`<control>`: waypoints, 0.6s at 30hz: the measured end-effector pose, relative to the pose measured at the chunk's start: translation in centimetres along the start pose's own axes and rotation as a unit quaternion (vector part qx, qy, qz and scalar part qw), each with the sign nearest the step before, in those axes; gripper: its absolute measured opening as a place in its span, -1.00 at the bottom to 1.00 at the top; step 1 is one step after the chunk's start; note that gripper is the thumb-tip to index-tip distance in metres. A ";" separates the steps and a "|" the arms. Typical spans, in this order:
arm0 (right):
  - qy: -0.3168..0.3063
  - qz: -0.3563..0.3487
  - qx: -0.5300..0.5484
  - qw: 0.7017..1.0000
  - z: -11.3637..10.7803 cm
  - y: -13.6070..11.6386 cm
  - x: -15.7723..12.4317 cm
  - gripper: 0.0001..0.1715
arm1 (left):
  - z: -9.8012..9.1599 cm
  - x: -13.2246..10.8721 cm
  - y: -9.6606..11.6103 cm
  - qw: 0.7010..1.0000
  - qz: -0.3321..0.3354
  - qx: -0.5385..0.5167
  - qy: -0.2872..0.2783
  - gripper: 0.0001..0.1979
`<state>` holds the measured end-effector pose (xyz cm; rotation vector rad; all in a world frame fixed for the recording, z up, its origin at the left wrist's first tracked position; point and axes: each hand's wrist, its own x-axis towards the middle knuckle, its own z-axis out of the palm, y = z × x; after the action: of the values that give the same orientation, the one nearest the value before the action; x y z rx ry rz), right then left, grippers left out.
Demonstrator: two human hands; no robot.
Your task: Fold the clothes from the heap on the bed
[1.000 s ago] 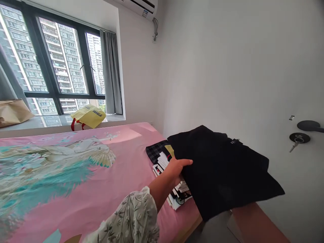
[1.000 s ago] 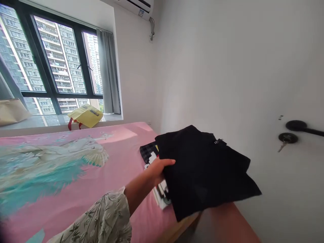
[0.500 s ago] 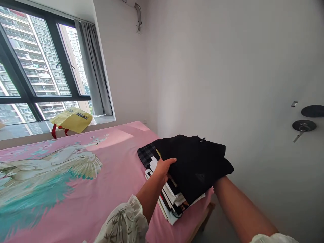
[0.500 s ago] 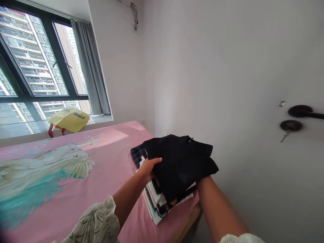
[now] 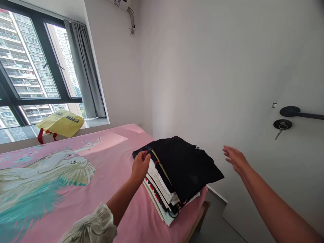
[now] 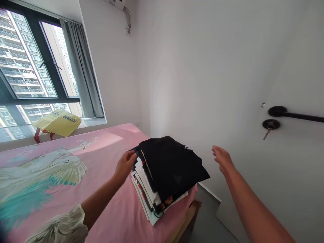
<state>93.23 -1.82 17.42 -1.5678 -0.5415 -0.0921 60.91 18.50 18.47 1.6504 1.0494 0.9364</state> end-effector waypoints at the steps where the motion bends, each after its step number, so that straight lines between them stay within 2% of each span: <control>1: -0.007 0.008 -0.020 1.000 -0.7 -0.8 -0.4 -0.60 | -0.2 0.6 0.4 0.998 0.057 0.035 0.004 -0.70; 2: -0.022 0.004 -0.045 0.999 -1.3 -2.0 -1.2 -0.57 | -0.2 1.3 1.0 0.990 0.121 0.073 -0.001 -0.72; 4: -0.099 -0.065 -0.114 0.986 -1.3 -4.6 -3.6 -0.50 | 0.7 2.5 2.6 0.957 0.247 0.147 -0.044 -0.69; 6: -0.192 -0.169 -0.171 0.951 0.0 -6.6 -6.0 -0.47 | 2.4 3.6 4.0 0.910 0.333 0.214 -0.121 -0.64; 7: -0.229 -0.217 -0.210 0.925 1.2 -6.9 -7.0 -0.45 | 3.4 4.1 4.5 0.887 0.352 0.252 -0.163 -0.63; 9: -0.274 -0.267 -0.293 0.876 3.9 -6.0 -8.2 -0.39 | 5.2 5.2 4.4 0.863 0.321 0.318 -0.228 -0.59; 12: -0.311 -0.255 -0.387 0.830 7.6 -2.2 -8.7 -0.26 | 6.6 6.8 2.1 0.877 0.185 0.351 -0.270 -0.44; 15: -0.327 -0.252 -0.409 0.814 9.6 0.5 -8.7 -0.20 | 6.3 7.9 -0.4 0.895 0.124 0.330 -0.272 -0.35; 18: -0.338 -0.259 -0.406 0.808 10.1 0.6 -8.7 -0.20 | 5.4 8.1 -1.0 0.899 0.117 0.327 -0.268 -0.33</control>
<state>83.13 5.42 12.72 -2.2411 -1.6663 -0.1991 68.38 24.63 16.95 2.4513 0.8228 0.2090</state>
